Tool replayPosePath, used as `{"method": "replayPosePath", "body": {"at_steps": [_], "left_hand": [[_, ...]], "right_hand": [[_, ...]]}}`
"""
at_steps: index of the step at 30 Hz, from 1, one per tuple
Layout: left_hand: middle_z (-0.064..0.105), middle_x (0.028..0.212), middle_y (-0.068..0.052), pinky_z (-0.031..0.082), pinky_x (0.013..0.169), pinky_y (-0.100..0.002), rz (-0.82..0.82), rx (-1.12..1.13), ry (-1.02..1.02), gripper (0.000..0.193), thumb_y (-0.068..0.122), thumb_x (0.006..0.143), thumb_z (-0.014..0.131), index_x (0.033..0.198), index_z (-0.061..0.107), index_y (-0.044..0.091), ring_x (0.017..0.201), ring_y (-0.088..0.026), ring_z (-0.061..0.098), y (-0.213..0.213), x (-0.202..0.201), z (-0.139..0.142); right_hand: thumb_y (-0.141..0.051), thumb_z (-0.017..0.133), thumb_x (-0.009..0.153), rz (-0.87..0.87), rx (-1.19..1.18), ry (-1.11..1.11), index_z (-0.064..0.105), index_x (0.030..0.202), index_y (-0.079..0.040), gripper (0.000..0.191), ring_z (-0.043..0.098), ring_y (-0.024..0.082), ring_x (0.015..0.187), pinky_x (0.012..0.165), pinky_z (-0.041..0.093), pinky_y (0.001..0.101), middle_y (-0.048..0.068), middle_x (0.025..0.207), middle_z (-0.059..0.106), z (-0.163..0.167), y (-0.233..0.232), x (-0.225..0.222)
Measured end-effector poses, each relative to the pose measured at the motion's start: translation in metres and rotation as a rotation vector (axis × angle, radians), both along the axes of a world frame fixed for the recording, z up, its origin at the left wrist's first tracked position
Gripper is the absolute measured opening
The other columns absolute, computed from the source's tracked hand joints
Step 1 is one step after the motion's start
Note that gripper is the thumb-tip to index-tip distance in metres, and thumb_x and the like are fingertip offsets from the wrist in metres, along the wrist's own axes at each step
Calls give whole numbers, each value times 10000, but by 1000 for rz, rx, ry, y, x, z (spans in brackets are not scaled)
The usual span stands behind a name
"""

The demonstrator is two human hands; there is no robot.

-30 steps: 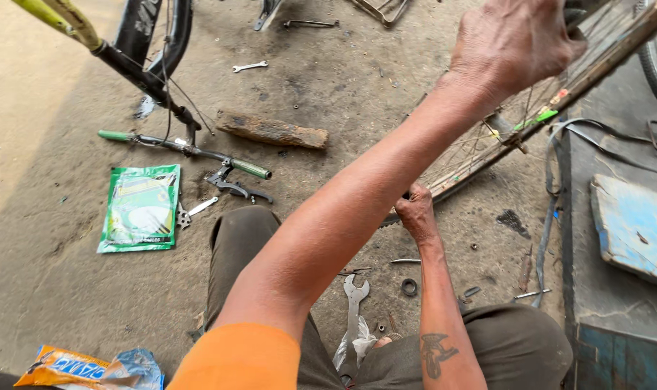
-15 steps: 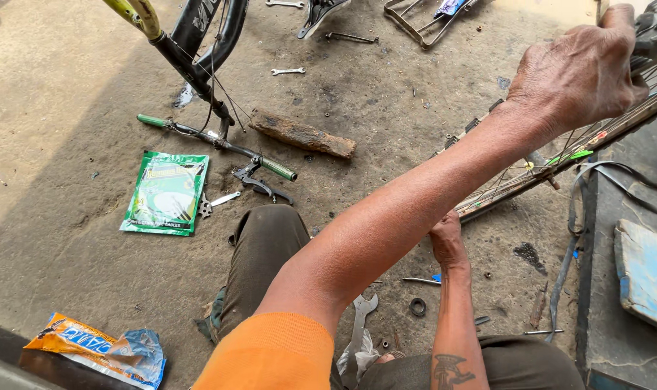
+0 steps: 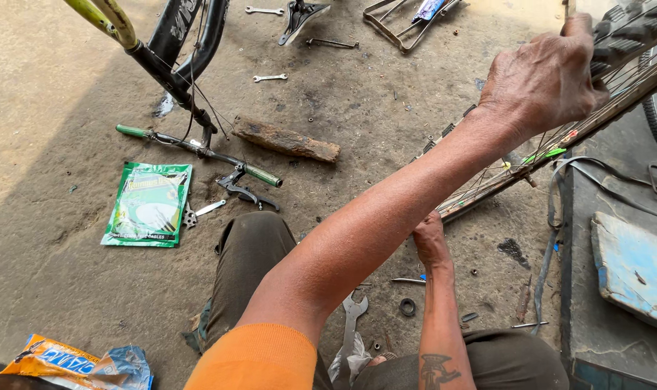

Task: The person sits on the ground working on a bicycle wheel, prying at the tire with a small tool, then picks up a metal mudguard and fastens it to the bicycle frame by hand, tightening its mounting hardware.

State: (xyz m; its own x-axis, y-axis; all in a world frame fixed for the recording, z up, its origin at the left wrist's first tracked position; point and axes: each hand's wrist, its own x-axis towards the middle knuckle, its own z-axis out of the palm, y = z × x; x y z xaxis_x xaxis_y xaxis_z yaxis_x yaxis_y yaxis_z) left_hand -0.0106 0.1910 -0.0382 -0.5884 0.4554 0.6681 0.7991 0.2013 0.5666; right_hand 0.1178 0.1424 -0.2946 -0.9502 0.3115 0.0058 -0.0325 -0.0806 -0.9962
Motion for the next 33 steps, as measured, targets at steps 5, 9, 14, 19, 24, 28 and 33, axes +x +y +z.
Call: {"method": "replayPosePath", "body": {"at_steps": [5,9,14,19,24,28,33], "left_hand": [[749,746,-205,626,558,-426,-19,-36,-7,765,376,700,830,1214,491,-80,641,-299,773,-15,4,9],[744,775,-215,619,648,-454,29,-57,29,655,375,695,858,1090,530,-31,732,-334,770,-22,5,15],[746,770,-169,624,595,-423,-45,-109,-42,606,369,707,846,1057,523,-5,703,-289,779,-24,3,18],[748,748,-168,623,623,-431,-35,-135,-17,607,397,716,859,1035,524,3,709,-298,774,-28,1,18],[745,760,-181,628,598,-447,-57,-180,-53,636,433,740,843,1071,511,3,718,-306,780,-29,0,19],[741,767,-208,611,616,-482,-15,-162,-30,660,446,715,857,1055,512,-3,725,-336,773,-30,1,20],[746,777,-208,611,655,-484,-16,-187,-42,652,455,727,848,1056,511,5,751,-346,769,-30,2,23]], "right_hand": [[-140,783,925,-95,-69,-62,723,997,0,169,626,180,814,787,536,395,76,892,723,7,-5,-1],[-95,740,733,-146,-225,-28,700,1136,-160,410,680,59,936,864,540,279,-72,1068,748,17,-9,-1],[-222,771,940,-101,206,-76,768,995,22,250,654,149,839,788,565,355,79,930,746,13,-7,-5],[-306,804,875,-59,59,-186,725,1091,-56,339,608,140,757,724,559,360,55,859,677,20,-3,0],[-301,786,885,-117,187,-242,757,1062,-43,314,646,151,767,758,577,360,71,852,739,31,1,5],[-224,792,840,-57,153,-157,737,1067,-53,290,687,127,835,825,579,336,33,896,762,19,3,2],[-208,677,957,-173,215,-153,748,962,2,222,699,128,790,778,654,323,64,863,742,-2,-5,-9]]}}
